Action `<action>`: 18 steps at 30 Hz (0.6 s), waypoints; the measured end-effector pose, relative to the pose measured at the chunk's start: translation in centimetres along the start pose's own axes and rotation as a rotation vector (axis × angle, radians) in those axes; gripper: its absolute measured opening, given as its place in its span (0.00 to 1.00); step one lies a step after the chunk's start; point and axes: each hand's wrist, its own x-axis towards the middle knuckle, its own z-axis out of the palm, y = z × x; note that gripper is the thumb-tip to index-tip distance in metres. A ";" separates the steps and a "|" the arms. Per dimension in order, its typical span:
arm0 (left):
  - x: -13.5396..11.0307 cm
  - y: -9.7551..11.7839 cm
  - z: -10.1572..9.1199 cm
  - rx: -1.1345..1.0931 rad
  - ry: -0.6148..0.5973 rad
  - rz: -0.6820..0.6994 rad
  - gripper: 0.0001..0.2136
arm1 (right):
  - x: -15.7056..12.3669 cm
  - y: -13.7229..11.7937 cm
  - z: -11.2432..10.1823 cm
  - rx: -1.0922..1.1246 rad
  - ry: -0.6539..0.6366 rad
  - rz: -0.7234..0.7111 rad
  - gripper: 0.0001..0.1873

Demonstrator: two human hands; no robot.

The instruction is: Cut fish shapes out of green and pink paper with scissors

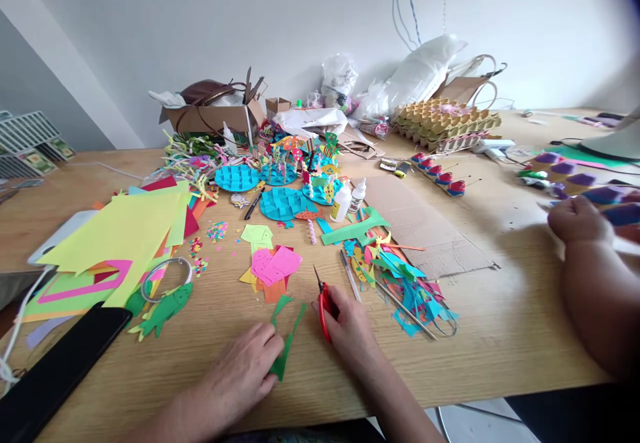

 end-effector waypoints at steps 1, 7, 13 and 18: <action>0.1 0.0 0.0 -0.006 -0.005 -0.002 0.09 | 0.0 0.0 -0.1 -0.017 -0.004 0.002 0.10; -0.2 -0.7 -1.0 -0.075 0.047 0.027 0.09 | -0.9 0.2 -1.8 -0.139 -0.052 0.016 0.09; -0.5 -1.1 -5.6 -0.165 0.388 0.158 0.08 | -2.7 -0.5 -2.4 -0.388 -0.251 -0.017 0.06; 3.3 2.7 -10.3 -0.092 0.401 0.282 0.07 | -3.2 -1.8 -0.5 -0.333 -0.222 -0.109 0.03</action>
